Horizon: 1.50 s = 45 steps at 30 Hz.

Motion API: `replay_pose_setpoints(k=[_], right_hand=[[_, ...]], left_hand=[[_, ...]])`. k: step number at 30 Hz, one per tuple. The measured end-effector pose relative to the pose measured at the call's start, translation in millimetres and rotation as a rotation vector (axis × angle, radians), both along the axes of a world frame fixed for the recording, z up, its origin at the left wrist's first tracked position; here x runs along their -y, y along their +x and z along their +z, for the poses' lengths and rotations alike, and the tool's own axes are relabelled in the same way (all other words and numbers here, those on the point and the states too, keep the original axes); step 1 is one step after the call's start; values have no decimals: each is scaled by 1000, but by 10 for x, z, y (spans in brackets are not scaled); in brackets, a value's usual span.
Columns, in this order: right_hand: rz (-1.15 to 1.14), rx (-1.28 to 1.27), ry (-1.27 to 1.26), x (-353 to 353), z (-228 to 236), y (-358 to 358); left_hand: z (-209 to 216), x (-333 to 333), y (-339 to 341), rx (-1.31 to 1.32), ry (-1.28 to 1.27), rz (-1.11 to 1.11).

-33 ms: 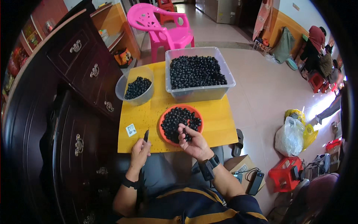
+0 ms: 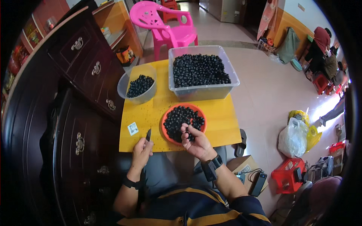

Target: The recorder uses a small knife to remove stems or blemishes from dark round fruit (likely grapes or olives) and sorts them into different containers.

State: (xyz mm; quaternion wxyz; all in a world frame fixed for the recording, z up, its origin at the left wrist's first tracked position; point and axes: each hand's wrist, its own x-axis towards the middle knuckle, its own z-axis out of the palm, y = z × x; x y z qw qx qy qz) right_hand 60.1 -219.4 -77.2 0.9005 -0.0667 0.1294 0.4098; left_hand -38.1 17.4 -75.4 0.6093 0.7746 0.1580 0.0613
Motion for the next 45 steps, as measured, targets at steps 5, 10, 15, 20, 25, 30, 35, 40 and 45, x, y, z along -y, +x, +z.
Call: replay_pose_setpoints(k=[5,10,15,20,25,30,35,40,45], right_hand=[[-20,94,2,4,99,-86],[53,241,-187,4,173,-299],[134,361,-300,4,61,-504],[168,351,-325,25,71,-588],[174,286,-302,46,59,-627],[107,262,-295,51,37,-670],[80,269,-249,77,13,-688],[89,153,-179,75,-12,-719],[65,171,-125,96,-42,-709]], left_hand=[[236,169,-28,-1,3,-17],[381,402,-47,80,59,-135],[662,721,-56,127,285,-268],[570,838,-71,168,233,-252],[555,873,-91,190,263,-235],[555,895,-106,251,339,-250],[566,1022,-138,339,277,-186],[522,1004,-175,536,511,-160],[470,1005,-233,499,432,-204]])
